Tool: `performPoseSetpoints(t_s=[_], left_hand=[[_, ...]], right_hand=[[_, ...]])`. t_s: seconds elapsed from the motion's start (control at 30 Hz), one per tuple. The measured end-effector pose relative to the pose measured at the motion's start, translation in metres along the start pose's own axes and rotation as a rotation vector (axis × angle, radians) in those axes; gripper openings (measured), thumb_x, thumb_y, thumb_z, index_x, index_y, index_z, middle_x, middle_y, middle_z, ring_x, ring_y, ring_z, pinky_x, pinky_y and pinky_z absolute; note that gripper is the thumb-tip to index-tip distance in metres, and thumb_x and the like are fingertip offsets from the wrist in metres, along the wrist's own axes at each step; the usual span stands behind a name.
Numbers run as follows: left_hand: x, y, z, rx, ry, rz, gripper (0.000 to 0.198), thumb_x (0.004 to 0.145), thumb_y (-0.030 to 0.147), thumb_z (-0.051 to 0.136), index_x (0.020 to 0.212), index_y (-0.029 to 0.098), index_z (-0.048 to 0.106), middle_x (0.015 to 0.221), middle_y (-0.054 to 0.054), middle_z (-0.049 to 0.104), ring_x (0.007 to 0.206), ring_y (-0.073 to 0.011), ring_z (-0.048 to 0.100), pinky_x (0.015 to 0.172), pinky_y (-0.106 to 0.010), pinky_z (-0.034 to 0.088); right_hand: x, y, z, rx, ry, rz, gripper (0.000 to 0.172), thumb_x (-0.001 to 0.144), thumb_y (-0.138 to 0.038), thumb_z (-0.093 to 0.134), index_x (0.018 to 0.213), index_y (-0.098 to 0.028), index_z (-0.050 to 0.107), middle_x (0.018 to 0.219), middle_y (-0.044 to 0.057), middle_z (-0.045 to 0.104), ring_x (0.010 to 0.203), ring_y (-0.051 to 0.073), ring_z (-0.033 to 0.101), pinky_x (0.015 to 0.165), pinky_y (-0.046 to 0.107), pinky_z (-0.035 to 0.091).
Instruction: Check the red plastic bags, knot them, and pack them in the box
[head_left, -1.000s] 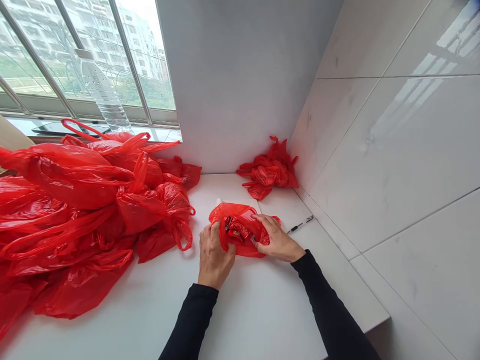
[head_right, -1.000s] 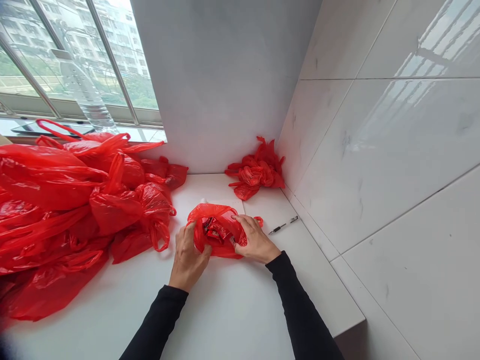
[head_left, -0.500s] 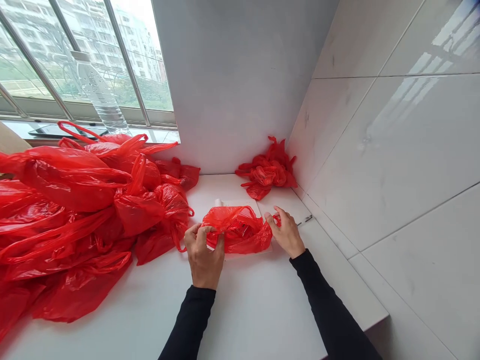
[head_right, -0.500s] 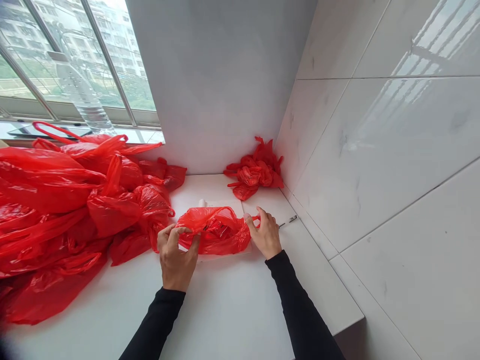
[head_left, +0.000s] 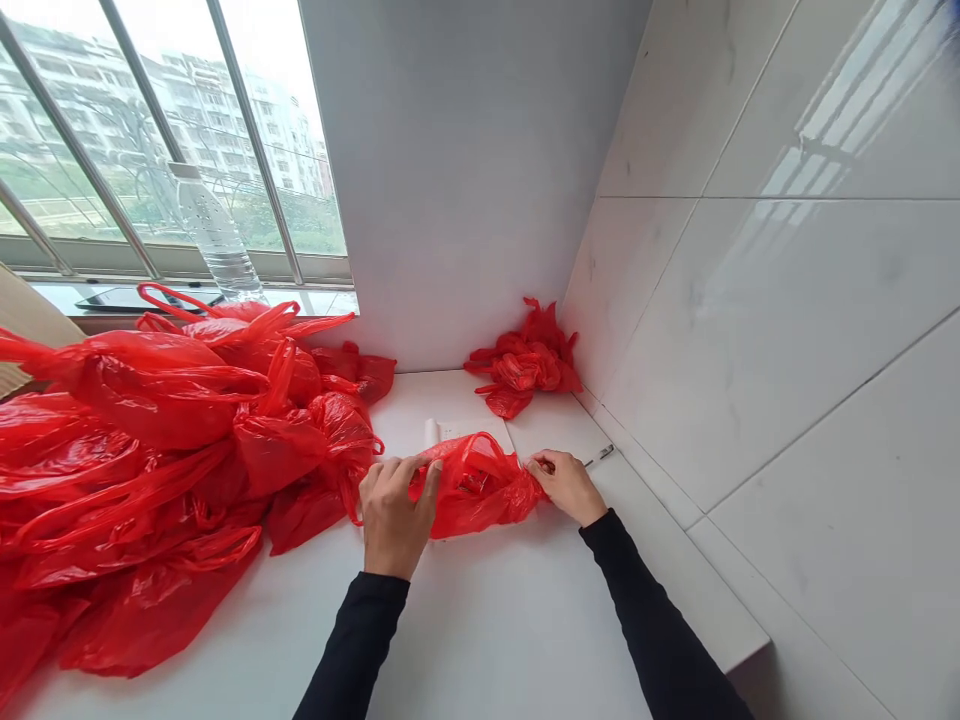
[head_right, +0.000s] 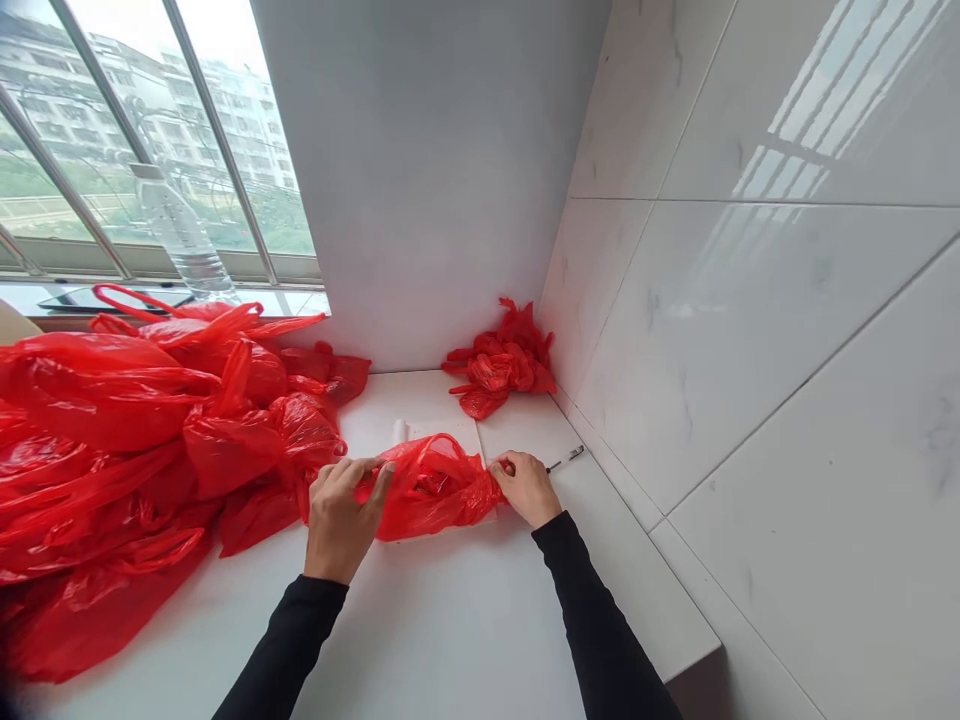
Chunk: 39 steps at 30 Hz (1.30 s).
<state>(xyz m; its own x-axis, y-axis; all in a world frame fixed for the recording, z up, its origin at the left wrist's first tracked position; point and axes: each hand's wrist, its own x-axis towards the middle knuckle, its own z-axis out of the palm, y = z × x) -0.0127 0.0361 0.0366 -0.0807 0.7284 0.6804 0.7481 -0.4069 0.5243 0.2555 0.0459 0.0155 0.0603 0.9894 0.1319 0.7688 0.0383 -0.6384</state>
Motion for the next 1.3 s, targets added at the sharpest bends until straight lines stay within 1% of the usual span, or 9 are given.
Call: performPoseSetpoints(t_s=[0.1,0.23,0.33,0.43,0.53,0.67,0.83,1.13,1.3], left_hand=[[0.022,0.001,-0.011,-0.038,-0.01,0.021,0.032,0.099,0.04,0.053,0.079,0.019,0.067,0.08,-0.006,0.065,0.08,-0.0222,0.053,0.082,-0.038,0.043],[0.052,0.016,-0.037,-0.105,-0.076,0.082,0.033,0.099,0.041,0.052,0.121,0.023,0.068,0.115,-0.008,0.068,0.108,-0.0231,0.058,0.095,-0.037,0.046],[0.065,0.025,-0.051,-0.109,-0.38,0.195,0.055,0.085,0.037,0.071,0.138,0.032,0.06,0.13,-0.004,0.065,0.122,-0.0252,0.056,0.104,-0.04,0.045],[0.075,0.025,-0.052,-0.071,-0.518,0.209,0.019,0.082,0.03,0.07,0.1,0.029,0.077,0.107,-0.005,0.07,0.106,-0.0274,0.06,0.099,-0.045,0.044],[0.088,0.023,-0.05,-0.116,-0.47,0.147,0.023,0.094,0.032,0.056,0.083,0.023,0.074,0.088,-0.004,0.069,0.085,-0.0215,0.061,0.085,-0.038,0.047],[0.105,0.032,-0.06,-0.219,-0.339,0.024,0.035,0.099,0.046,0.051,0.099,0.019,0.072,0.092,-0.005,0.07,0.077,-0.0168,0.06,0.07,-0.029,0.047],[0.105,0.054,-0.079,-0.727,-0.307,-0.294,0.044,0.092,0.057,0.063,0.109,0.017,0.071,0.086,-0.004,0.067,0.072,-0.0129,0.057,0.061,-0.021,0.047],[0.1,0.078,-0.083,-0.841,-0.365,-0.389,0.047,0.085,0.047,0.076,0.125,0.025,0.064,0.09,-0.003,0.065,0.076,-0.0142,0.061,0.063,-0.021,0.052],[0.101,0.08,-0.088,-0.851,-0.349,-0.388,0.046,0.084,0.041,0.077,0.126,0.026,0.065,0.096,-0.003,0.064,0.072,-0.0118,0.059,0.061,-0.02,0.053]], right_hand=[[0.008,-0.003,-0.004,-0.03,-0.012,-0.056,0.032,0.096,-0.037,0.051,0.099,-0.02,0.078,0.099,0.011,0.075,0.098,0.025,0.068,0.094,0.038,0.05],[0.024,-0.006,-0.015,-0.038,-0.069,-0.09,0.037,0.087,-0.024,0.061,0.122,-0.024,0.073,0.093,0.007,0.073,0.101,0.024,0.067,0.095,0.038,0.05],[0.036,-0.012,-0.026,-0.033,-0.091,-0.085,0.019,0.072,-0.013,0.069,0.086,-0.024,0.077,0.08,0.004,0.069,0.097,0.025,0.066,0.093,0.037,0.051],[0.046,-0.026,-0.04,0.023,-0.076,-0.082,0.011,0.069,-0.011,0.068,0.066,-0.021,0.066,0.074,0.003,0.066,0.088,0.024,0.066,0.086,0.035,0.052],[0.052,-0.048,-0.06,0.135,-0.055,-0.104,0.006,0.085,-0.021,0.059,0.082,-0.021,0.064,0.07,0.001,0.063,0.069,0.018,0.062,0.069,0.031,0.051],[0.04,-0.092,-0.089,0.52,0.066,-0.148,0.022,0.097,-0.04,0.053,0.108,-0.022,0.059,0.07,-0.004,0.059,0.062,0.014,0.056,0.06,0.027,0.048],[0.008,-0.14,-0.101,1.035,-0.014,-0.209,0.021,0.095,-0.039,0.062,0.11,-0.024,0.059,0.067,-0.008,0.048,0.058,0.01,0.045,0.057,0.023,0.043],[0.002,-0.161,-0.083,0.724,-0.365,-0.288,0.028,0.088,-0.037,0.074,0.115,-0.028,0.071,0.088,-0.002,0.064,0.079,0.014,0.059,0.07,0.027,0.047],[-0.002,-0.165,-0.076,0.592,-0.425,-0.347,0.012,0.088,-0.036,0.073,0.091,-0.024,0.072,0.088,0.0,0.07,0.08,0.016,0.063,0.07,0.029,0.047]])
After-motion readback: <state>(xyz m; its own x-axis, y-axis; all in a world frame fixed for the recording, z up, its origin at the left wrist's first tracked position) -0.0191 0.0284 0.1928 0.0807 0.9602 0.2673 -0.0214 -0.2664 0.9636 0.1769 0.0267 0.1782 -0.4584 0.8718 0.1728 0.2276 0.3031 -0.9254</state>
